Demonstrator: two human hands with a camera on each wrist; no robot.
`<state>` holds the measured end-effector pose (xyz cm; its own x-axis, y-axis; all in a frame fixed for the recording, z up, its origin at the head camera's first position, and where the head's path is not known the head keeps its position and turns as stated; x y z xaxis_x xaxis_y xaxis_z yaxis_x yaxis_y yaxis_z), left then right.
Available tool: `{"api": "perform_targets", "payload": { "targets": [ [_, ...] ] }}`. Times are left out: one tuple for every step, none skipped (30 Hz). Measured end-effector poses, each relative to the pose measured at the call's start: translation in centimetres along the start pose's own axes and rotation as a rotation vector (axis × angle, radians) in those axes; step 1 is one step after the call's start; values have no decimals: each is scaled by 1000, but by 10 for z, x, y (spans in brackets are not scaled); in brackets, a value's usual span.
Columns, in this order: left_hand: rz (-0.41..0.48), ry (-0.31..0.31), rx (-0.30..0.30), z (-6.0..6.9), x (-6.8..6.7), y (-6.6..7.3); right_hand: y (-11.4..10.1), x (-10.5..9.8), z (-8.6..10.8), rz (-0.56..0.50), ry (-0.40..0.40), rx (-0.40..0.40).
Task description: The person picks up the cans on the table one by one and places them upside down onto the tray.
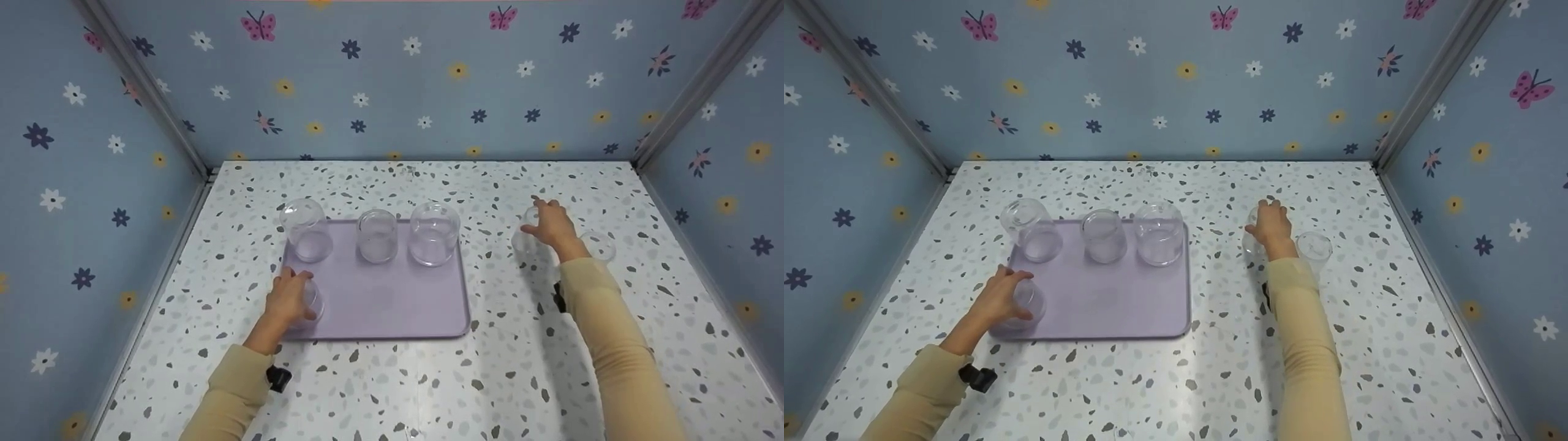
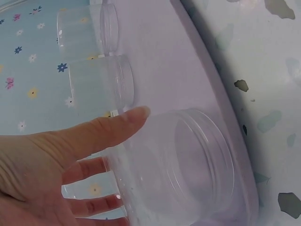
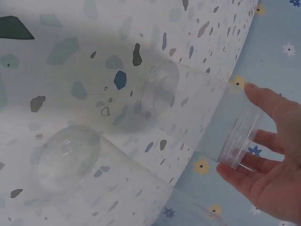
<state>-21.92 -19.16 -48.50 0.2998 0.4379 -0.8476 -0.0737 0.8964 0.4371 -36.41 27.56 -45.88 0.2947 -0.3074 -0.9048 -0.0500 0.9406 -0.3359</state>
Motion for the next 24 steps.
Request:
{"api": "perform_targets", "payload": {
  "targets": [
    [-3,3,1,0,0,0,-1,0,1,3,7,-6],
    [-6,5,0,0,0,0,-2,-1,1,7,15,-13],
    [-8,7,-2,0,0,-1,-2,-1,2,9,22,-20],
    [-10,9,-3,0,0,-1,-3,-2,3,11,27,-24],
    [-13,10,-4,0,1,-1,-4,-2,3,11,33,-27],
    [-16,8,-5,1,1,-1,-5,-3,4,13,39,-28],
    [-19,4,-7,1,1,0,-5,-4,5,12,46,-29],
    [-22,0,-10,1,1,0,-6,-4,6,11,57,-29],
    [-30,-3,-10,1,1,0,-7,-5,8,9,70,-31],
    [-39,-6,-9,2,1,1,-8,-6,9,7,83,-35],
    [-47,-11,-9,2,1,0,-9,-7,11,3,98,-41],
    [-53,-13,-11,2,1,0,-11,-8,12,-4,114,-47],
    [-59,-13,-11,1,0,1,-12,-9,14,-13,131,-56],
    [-67,-12,-11,1,0,1,-14,-9,15,-21,148,-64],
    [-72,-10,-11,1,0,1,-16,-10,17,-29,162,-73],
    [-73,-10,-12,1,-1,1,-17,-10,19,-37,175,-80],
    [-71,-8,-14,1,-1,1,-18,-11,20,-44,187,-85],
    [-70,-6,-14,1,-1,2,-19,-11,22,-50,199,-88],
    [-69,-4,-13,1,-1,3,-20,-11,24,-54,209,-90],
    [-67,-2,-13,1,-1,3,-20,-11,25,-60,217,-90],
    [-62,2,-12,1,-2,4,-21,-11,27,-67,222,-90],
    [-60,8,-9,2,-2,5,-21,-11,28,-73,227,-88],
    [-58,17,-5,2,-2,6,-22,-11,29,-82,233,-88],
    [-56,27,-1,3,-3,7,-22,-11,31,-91,238,-91]
  ]
}}
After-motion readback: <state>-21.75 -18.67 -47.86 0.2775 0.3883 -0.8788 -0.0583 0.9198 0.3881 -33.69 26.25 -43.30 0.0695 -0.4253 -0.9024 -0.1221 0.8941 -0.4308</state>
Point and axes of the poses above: each hand's wrist, its own z-axis away from the middle knuckle, its own x-axis out of the palm, y = z × x, the point moved 6 cm from there along -z, towards the middle knuckle, and after that the axes turned 8 degrees about -y, right-handed, at the moved point
